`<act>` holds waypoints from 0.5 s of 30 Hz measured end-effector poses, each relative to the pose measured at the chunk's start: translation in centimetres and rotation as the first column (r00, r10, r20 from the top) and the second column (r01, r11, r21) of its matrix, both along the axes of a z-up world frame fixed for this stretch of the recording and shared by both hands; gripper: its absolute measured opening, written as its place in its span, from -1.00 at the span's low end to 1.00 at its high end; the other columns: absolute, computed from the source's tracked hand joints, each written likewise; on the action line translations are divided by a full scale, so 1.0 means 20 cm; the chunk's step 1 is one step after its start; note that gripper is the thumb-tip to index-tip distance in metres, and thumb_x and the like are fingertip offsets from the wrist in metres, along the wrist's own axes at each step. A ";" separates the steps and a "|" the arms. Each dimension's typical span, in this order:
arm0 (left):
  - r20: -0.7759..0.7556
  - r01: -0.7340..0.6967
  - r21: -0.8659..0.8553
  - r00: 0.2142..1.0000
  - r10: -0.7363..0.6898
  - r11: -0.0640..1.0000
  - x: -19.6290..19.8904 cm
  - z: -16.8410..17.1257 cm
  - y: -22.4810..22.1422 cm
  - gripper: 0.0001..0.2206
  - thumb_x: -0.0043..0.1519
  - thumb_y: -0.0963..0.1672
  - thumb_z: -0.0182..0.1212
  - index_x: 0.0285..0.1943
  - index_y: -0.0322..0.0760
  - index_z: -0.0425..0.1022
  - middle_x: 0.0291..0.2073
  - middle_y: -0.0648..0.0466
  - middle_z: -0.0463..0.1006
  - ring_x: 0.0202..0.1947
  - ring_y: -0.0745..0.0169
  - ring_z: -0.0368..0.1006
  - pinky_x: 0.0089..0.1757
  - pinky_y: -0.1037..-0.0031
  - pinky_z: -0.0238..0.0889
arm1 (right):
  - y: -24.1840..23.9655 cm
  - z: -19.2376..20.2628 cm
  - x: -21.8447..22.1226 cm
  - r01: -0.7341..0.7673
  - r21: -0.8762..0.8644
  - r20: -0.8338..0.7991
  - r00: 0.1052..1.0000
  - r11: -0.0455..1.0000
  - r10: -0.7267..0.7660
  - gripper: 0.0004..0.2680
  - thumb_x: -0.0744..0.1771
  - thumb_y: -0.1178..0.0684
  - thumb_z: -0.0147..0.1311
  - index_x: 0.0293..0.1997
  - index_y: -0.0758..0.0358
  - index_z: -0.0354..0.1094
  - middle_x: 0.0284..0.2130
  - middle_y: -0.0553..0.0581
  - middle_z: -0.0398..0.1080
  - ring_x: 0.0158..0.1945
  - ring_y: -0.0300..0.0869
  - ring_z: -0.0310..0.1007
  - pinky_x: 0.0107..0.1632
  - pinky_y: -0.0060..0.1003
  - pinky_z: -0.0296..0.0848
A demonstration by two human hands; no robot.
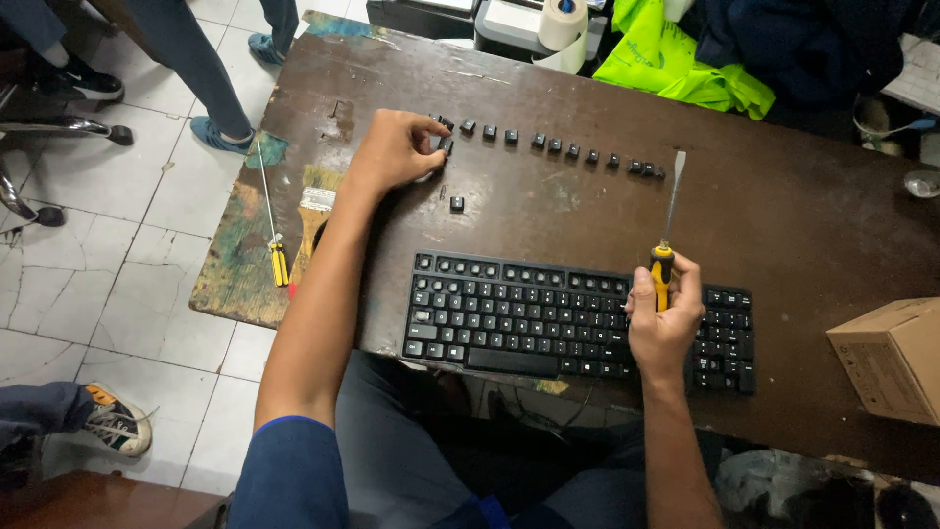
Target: Removing individual keycaps from a computer keyboard using a screwdriver and arranging them in an orderly line on a workbench.
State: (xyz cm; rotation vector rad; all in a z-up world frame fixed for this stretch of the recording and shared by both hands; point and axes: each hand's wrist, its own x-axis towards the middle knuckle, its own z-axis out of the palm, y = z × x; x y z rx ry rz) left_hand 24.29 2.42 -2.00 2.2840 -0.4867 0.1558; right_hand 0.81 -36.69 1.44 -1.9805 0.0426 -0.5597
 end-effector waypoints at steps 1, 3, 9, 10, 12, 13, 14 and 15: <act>0.056 0.004 -0.051 0.998 -0.001 0.999 0.00 0.00 0.00 -0.72 0.03 -0.10 0.51 -0.05 -0.07 0.77 -0.62 0.08 0.57 -0.51 0.06 0.58 -0.34 0.33 0.43 | 0.00 0.00 0.00 -0.002 0.004 0.007 1.000 1.000 0.002 -0.79 0.48 0.09 0.08 0.21 0.42 0.32 -0.60 0.15 0.39 -0.60 -0.18 0.39 -0.49 -0.35 0.37; 0.112 0.012 -0.100 0.994 -0.001 0.995 0.00 0.01 0.00 -0.75 0.07 -0.09 0.50 -0.06 -0.03 0.78 -0.64 0.08 0.53 -0.55 0.12 0.54 -0.36 0.38 0.41 | 0.00 -0.01 0.00 -0.002 0.009 0.013 1.000 1.000 0.002 -0.79 0.48 0.09 0.08 0.21 0.43 0.32 -0.60 0.14 0.39 -0.60 -0.19 0.39 -0.48 -0.35 0.37; 0.277 -0.007 -0.079 0.961 0.029 0.997 0.08 0.03 0.02 -0.80 0.13 -0.15 0.47 -0.07 -0.04 0.80 -0.60 0.05 0.52 -0.53 0.04 0.53 -0.36 0.34 0.41 | 0.00 0.01 -0.01 0.003 0.006 0.007 1.000 1.000 -0.003 -0.78 0.48 0.10 0.09 0.21 0.44 0.31 -0.62 0.17 0.37 -0.60 -0.17 0.39 -0.48 -0.31 0.35; 0.264 -0.006 0.002 0.964 0.006 1.000 0.07 0.07 0.01 -0.83 0.20 -0.14 0.47 -0.05 -0.09 0.81 -0.53 0.08 0.56 -0.49 0.13 0.49 -0.34 0.33 0.36 | 0.00 0.03 -0.02 -0.004 -0.003 -0.042 0.999 1.000 0.004 -0.80 0.48 0.10 0.06 0.21 0.36 0.27 -0.52 0.12 0.36 -0.54 -0.21 0.37 -0.45 -0.34 0.38; 0.249 -0.003 0.082 0.968 -0.018 0.997 0.06 0.12 0.00 -0.86 0.27 -0.14 0.47 -0.02 -0.14 0.82 -0.45 0.10 0.61 -0.45 0.21 0.46 -0.32 0.32 0.32 | 0.01 0.05 -0.02 -0.011 -0.011 -0.092 0.996 1.000 0.009 -0.82 0.49 0.10 0.04 0.22 0.29 0.23 -0.42 0.07 0.35 -0.48 -0.25 0.35 -0.41 -0.36 0.40; 0.222 -0.027 0.142 0.975 -0.005 0.990 0.07 0.13 -0.01 -0.88 0.28 -0.09 0.48 -0.04 -0.04 0.82 -0.44 0.09 0.60 -0.41 0.13 0.48 -0.36 0.25 0.30 | 0.01 0.05 -0.03 -0.014 -0.006 -0.097 0.995 1.000 0.013 -0.81 0.49 0.10 0.04 0.23 0.28 0.23 -0.43 0.06 0.35 -0.48 -0.25 0.35 -0.41 -0.36 0.40; 0.196 -0.050 0.202 0.981 0.009 0.978 0.07 0.15 -0.02 -0.89 0.29 -0.04 0.49 -0.06 0.06 0.83 -0.43 0.08 0.60 -0.37 0.05 0.50 -0.40 0.19 0.27 | 0.02 0.06 -0.03 -0.017 0.000 -0.101 0.995 1.000 0.017 -0.81 0.49 0.10 0.03 0.25 0.27 0.22 -0.44 0.05 0.35 -0.47 -0.25 0.35 -0.41 -0.36 0.40; 0.196 -0.049 0.202 0.981 0.009 0.978 0.08 0.17 -0.03 -0.89 0.29 -0.04 0.49 -0.06 0.06 0.83 -0.43 0.08 0.60 -0.37 0.05 0.50 -0.40 0.19 0.27 | 0.02 0.05 -0.02 -0.017 0.000 -0.101 0.995 1.000 0.016 -0.81 0.49 0.10 0.03 0.25 0.27 0.22 -0.44 0.05 0.35 -0.47 -0.25 0.35 -0.41 -0.36 0.40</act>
